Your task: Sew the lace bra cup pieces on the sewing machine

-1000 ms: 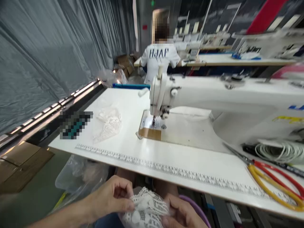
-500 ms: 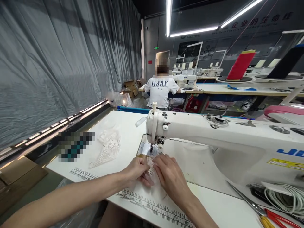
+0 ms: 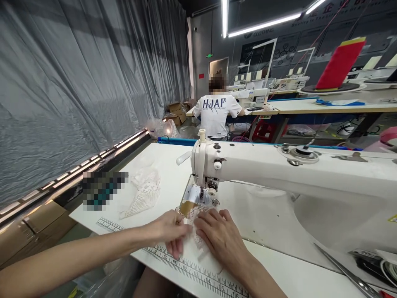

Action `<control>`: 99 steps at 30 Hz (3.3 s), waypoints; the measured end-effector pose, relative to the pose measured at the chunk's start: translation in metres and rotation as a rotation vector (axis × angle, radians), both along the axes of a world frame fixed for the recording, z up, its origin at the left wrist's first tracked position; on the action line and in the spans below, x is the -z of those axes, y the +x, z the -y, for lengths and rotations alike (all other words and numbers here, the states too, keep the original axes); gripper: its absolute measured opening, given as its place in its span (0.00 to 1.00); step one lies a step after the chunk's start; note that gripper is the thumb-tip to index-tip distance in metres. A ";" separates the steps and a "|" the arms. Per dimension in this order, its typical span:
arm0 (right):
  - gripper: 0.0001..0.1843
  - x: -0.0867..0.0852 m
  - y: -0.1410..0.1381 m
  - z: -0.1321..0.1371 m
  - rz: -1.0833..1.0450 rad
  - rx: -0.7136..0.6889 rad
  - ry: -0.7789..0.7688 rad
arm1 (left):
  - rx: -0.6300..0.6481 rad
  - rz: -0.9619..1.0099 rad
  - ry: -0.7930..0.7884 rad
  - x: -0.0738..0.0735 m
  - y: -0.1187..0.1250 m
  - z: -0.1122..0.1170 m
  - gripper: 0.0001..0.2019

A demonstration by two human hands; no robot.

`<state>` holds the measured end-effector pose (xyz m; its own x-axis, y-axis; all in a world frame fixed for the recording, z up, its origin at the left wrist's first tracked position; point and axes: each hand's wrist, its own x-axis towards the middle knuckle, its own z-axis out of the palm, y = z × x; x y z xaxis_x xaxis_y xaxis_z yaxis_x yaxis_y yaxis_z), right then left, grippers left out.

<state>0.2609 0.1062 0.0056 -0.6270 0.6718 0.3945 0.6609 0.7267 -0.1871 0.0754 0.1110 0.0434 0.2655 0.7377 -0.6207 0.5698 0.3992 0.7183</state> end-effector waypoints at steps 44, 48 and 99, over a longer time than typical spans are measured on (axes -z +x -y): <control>0.11 0.010 0.006 -0.024 -0.007 0.104 0.177 | 0.551 -0.141 1.564 0.040 -0.014 -0.061 0.12; 0.11 0.011 0.005 -0.027 -0.092 0.119 0.110 | 0.397 -0.163 1.495 0.040 -0.008 -0.048 0.05; 0.10 0.027 0.014 -0.019 -0.007 0.051 0.126 | 0.802 -0.120 1.700 0.045 -0.017 -0.086 0.10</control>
